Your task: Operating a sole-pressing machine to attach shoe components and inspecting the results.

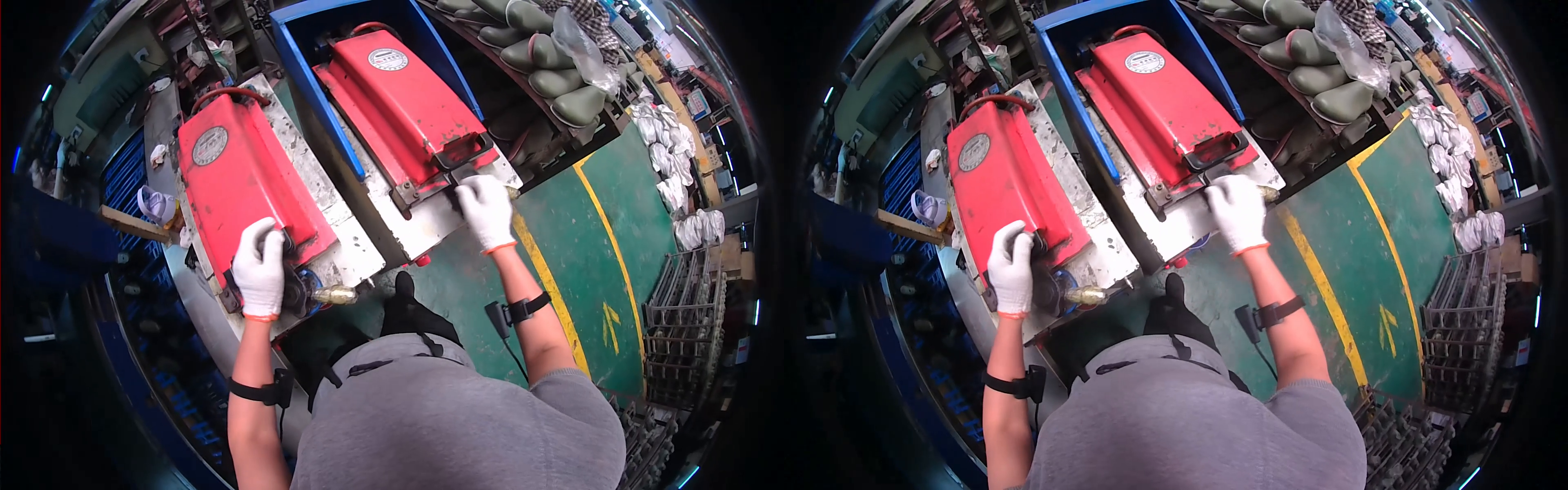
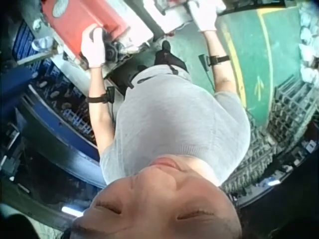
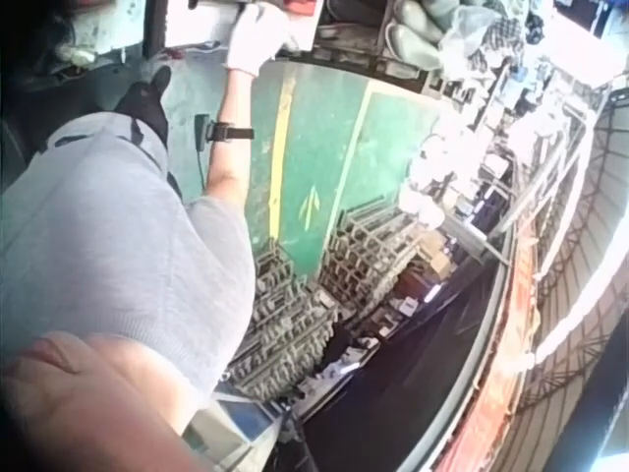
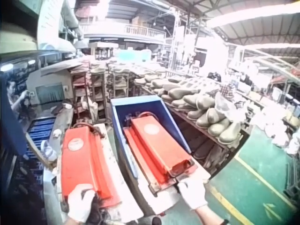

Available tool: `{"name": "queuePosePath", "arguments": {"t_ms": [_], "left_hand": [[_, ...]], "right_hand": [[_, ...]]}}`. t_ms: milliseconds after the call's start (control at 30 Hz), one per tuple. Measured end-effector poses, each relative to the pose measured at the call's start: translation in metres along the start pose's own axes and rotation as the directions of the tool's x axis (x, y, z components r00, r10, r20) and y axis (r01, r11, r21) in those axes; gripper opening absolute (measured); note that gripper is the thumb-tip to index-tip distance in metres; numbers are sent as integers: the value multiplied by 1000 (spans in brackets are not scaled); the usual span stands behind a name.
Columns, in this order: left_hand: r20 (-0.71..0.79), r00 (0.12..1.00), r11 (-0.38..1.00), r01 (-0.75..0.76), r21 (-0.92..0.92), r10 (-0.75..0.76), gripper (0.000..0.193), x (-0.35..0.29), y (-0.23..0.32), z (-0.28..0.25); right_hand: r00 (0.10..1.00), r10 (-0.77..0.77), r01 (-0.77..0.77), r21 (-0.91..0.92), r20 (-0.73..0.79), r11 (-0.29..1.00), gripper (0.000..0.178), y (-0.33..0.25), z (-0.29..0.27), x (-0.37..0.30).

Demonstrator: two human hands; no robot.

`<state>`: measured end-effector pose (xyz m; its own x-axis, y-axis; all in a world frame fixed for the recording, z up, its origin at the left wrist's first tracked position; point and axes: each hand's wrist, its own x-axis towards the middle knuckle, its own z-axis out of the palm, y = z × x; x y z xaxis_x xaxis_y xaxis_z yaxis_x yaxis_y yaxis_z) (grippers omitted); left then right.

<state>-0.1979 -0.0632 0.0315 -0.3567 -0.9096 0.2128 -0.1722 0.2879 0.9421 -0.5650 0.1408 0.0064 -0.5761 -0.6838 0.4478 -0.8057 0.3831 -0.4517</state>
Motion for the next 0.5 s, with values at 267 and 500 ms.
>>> {"name": "queuePosePath", "arguments": {"t_ms": [267,500], "left_hand": [[483,853,875,-375,305,197,40,23,72,154],[476,749,729,-625,278,460,62,22,58,229]], "right_hand": [[994,-87,103,-292,68,951,41,130,0,1],[808,497,-402,-319,318,858,52,75,-20,-25]]}}
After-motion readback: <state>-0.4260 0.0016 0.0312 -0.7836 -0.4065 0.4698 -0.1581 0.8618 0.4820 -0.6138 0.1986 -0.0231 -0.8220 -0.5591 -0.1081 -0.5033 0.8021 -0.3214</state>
